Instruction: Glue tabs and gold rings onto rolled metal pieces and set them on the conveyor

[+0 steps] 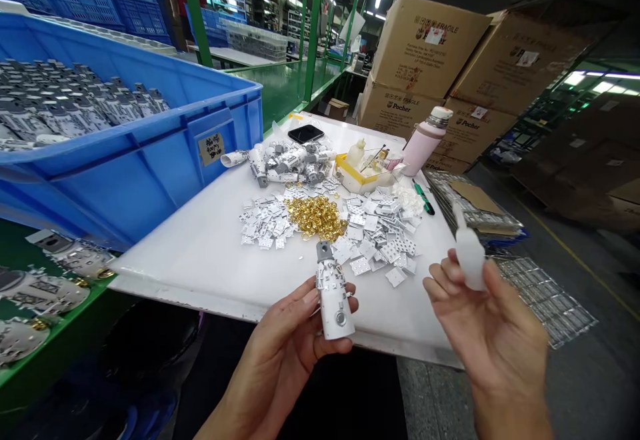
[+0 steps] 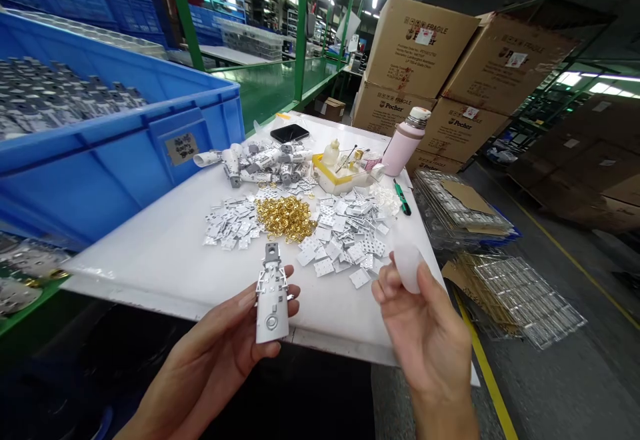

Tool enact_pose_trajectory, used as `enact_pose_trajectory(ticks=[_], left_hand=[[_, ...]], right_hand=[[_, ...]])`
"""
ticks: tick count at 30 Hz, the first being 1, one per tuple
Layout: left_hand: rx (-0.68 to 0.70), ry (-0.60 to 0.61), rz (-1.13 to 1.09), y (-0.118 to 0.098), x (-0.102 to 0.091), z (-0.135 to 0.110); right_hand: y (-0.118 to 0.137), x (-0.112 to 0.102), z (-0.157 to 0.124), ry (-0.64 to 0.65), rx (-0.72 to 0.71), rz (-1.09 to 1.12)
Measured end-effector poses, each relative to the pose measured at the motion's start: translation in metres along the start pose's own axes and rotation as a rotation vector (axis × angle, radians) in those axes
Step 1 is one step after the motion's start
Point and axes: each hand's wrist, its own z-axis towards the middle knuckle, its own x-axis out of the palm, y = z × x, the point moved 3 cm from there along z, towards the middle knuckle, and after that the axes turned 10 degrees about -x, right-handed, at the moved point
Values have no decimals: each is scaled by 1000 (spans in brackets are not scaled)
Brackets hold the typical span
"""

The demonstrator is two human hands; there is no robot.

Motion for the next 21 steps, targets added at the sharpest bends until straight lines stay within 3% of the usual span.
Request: enact_pose_trajectory(ticks=[2,6,10,12,15,16,17,18,21], left_hand=[[-2,-40,16,-2,-3,-1],[-3,-114,49,-7,-9,-1],[14,-143,47,-13,-16,-2],[45,-183,51,-18,-20,-4],[98,-263,61,-26,-26,-7],[112,-278,68,-28,-27,-7],[124,-283,77,-30,-28,-8],[129,-282,85,-30,-27,-8],[125,-261,91,-29,-26,-7]], right_hand=[[-10,-23,18,52,-20,-254],[-24,-65,50,49,-203,-910],[-32,-79,57,145,-284,-1325],[-28,-76,51,70,-367,-1319],[-10,-56,33,-240,-688,-1155],[-5,-44,27,-262,-785,-1093],[-3,-28,23,-195,-840,-1040],[-4,-9,22,-48,-844,-992],[-22,51,25,523,-739,-948]])
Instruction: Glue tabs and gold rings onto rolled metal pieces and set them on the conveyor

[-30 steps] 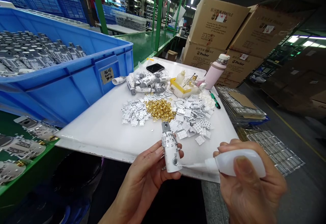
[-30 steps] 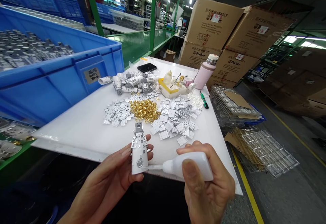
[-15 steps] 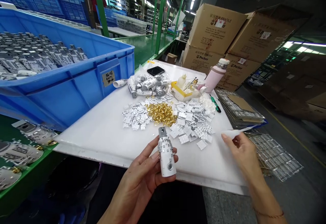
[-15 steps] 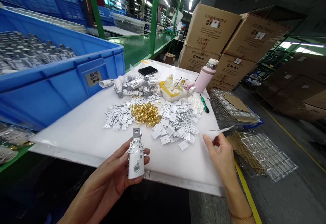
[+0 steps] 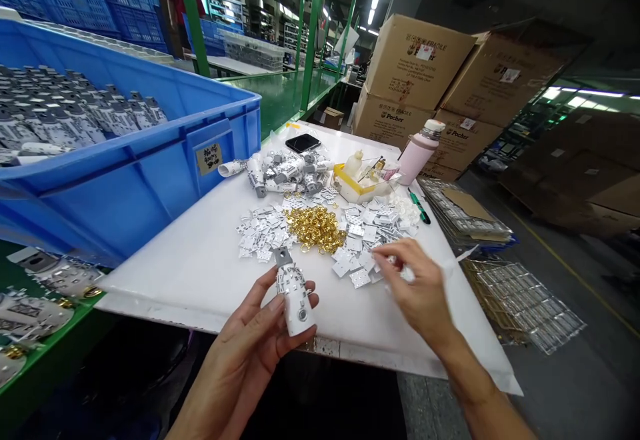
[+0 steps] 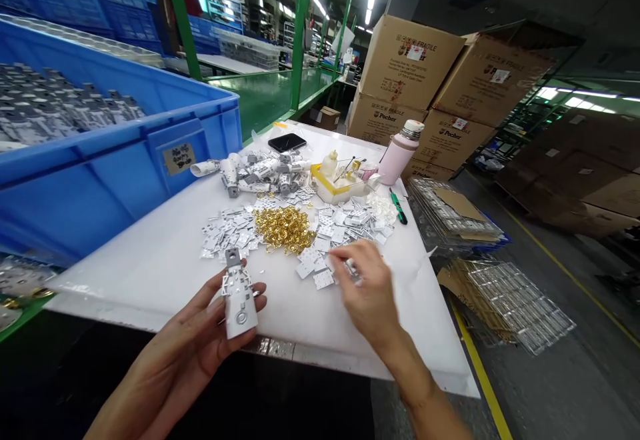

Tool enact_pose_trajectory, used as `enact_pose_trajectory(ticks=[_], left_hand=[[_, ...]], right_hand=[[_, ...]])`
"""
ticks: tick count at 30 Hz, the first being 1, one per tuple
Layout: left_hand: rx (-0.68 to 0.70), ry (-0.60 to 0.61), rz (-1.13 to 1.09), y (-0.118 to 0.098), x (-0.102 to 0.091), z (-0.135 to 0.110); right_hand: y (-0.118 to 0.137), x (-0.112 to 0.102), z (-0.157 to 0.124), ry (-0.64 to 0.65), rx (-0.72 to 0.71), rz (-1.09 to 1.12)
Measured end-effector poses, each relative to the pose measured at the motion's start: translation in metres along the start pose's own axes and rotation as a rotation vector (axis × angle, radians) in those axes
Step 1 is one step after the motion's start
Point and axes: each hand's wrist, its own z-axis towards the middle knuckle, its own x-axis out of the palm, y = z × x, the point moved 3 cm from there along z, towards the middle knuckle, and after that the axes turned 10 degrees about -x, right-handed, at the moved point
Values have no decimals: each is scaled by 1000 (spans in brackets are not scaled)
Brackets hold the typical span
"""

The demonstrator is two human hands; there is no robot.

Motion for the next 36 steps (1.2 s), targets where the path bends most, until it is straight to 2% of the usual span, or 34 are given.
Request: enact_pose_trajectory(ticks=[3,6,9,12,17,19,25,30,36], left_hand=[[-13,20,-15,2,0,-2],[-24,16,-28,2,-4,-6],[-26,-7,-45,0,-7,-8],[-32,1,-53,-2,-5,-8],[-49,73,-80,-1,5,-7],[-53,129,-85,0,10,-8],[-101,211,-78,4,20,-12],[-103,199,-52,7,20,-10],[-109,185,-46,11,20,-10]], right_hand=[[8,43,25,321,-148,-108],[4,68,37,432,-203,-210],[1,71,40,415,-208,-178],[3,59,37,323,-139,-50],[15,36,19,134,273,684],[24,31,10,106,355,796],[41,22,-10,36,295,677],[44,18,-17,36,265,517],[48,16,-17,32,198,527]])
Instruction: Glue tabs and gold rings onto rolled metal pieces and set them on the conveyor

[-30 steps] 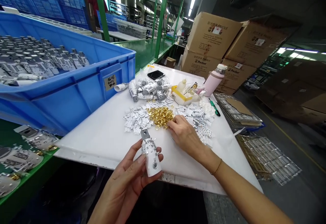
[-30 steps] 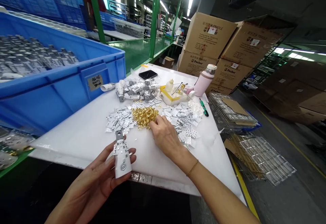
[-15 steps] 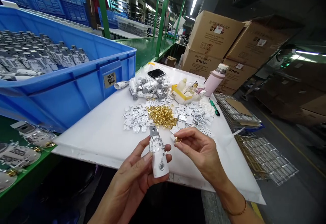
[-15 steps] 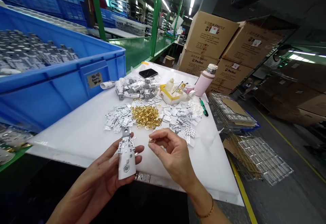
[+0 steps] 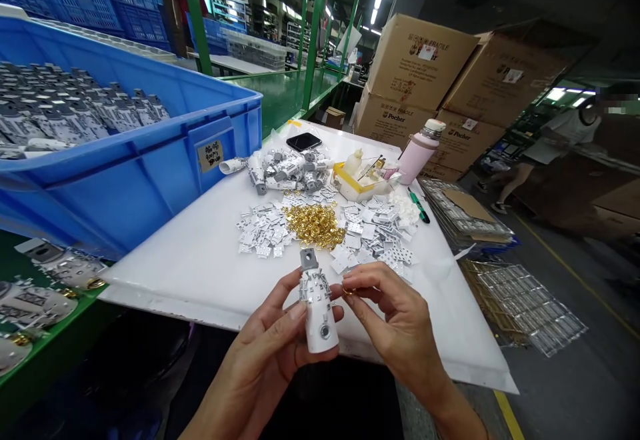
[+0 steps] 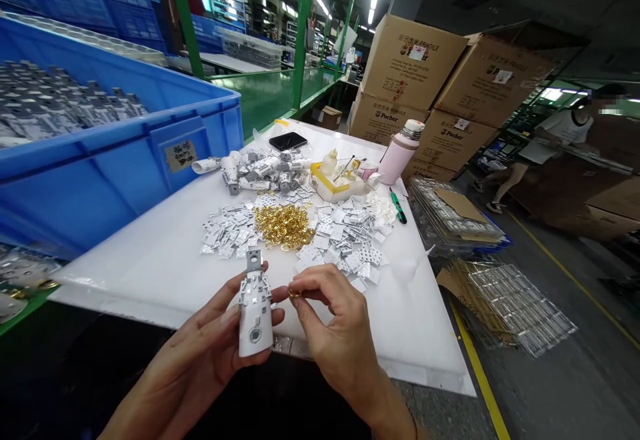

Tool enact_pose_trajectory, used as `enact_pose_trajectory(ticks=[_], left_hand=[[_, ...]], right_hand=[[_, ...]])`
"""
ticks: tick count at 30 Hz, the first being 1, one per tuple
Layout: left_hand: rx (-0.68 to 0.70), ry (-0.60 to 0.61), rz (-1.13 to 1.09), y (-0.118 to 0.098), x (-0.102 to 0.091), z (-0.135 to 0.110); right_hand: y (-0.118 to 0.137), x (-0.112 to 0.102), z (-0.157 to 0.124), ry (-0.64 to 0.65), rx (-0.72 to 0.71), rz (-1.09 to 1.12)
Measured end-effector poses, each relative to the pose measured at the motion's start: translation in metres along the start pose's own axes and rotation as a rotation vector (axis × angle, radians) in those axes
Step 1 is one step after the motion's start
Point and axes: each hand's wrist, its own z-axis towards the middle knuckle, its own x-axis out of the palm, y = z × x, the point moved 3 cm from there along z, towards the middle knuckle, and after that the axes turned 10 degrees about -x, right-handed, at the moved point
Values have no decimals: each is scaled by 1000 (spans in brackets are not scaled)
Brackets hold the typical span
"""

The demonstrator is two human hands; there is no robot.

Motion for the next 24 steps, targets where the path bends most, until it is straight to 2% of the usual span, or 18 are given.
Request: enact_pose_trajectory(ticks=[7,9,13,15,19,24], left_hand=[[3,24,-13,4,-5,4],[0,19,-9,4,-5,4],[-13,12,-6,4,-2,2],[-11,32,2,4,-1,1],[-11,24,31,5,2,0],[-28,-12,41,3,7,-3]], right_hand=[[4,-3,-6,64,-55,-68],[0,-5,-8,63,14,27],[-13,-6,-15,49,267,314],[-17,-6,-18,48,330,360],[-19,-6,-23,33,368,400],[-19,-5,-25,-3,349,449]])
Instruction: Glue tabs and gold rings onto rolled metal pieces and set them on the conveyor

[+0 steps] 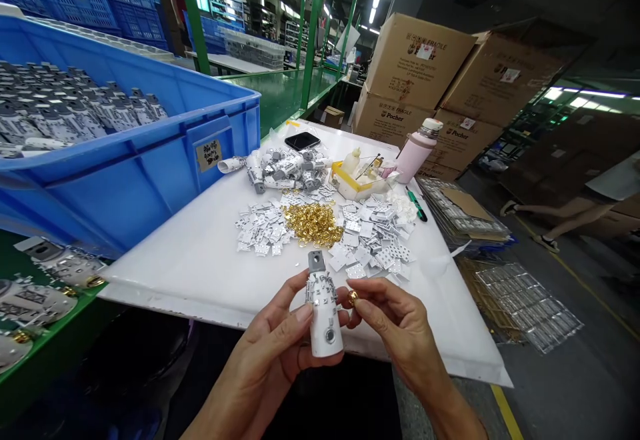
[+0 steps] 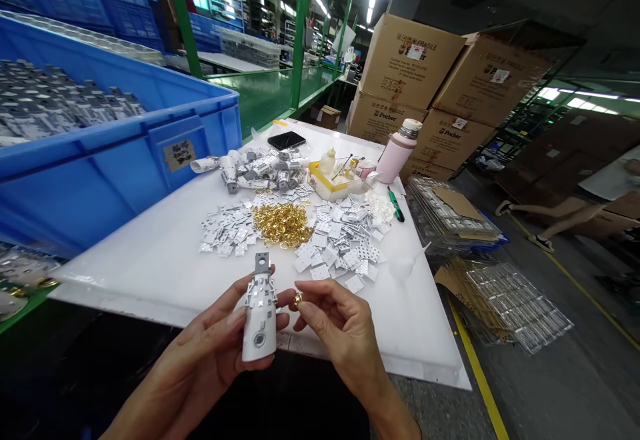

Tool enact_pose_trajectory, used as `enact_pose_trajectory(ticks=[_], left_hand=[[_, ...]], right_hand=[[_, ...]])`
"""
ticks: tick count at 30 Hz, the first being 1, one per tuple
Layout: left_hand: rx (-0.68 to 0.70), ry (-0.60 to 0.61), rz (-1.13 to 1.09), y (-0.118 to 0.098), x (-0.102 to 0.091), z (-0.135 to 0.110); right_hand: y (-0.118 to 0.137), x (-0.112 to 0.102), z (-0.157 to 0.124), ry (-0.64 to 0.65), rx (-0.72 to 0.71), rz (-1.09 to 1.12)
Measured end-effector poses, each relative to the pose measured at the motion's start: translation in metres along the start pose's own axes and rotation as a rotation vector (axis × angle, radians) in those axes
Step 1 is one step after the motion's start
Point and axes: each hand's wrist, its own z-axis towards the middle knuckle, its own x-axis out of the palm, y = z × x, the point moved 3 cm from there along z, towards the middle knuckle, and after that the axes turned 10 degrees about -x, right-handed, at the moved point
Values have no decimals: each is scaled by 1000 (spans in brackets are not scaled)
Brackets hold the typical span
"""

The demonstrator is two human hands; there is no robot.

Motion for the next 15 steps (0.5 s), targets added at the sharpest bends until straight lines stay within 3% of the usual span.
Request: enact_pose_trajectory(ticks=[7,10,15], left_hand=[[-33,33,-13,1,0,3],[-26,45,-25,3,-4,7],[46,-49,-23,3,-8,11]], right_hand=[[-5,1,0,4,16,109],[-8,1,0,-55,106,222],[-5,4,-2,-148,300,401]])
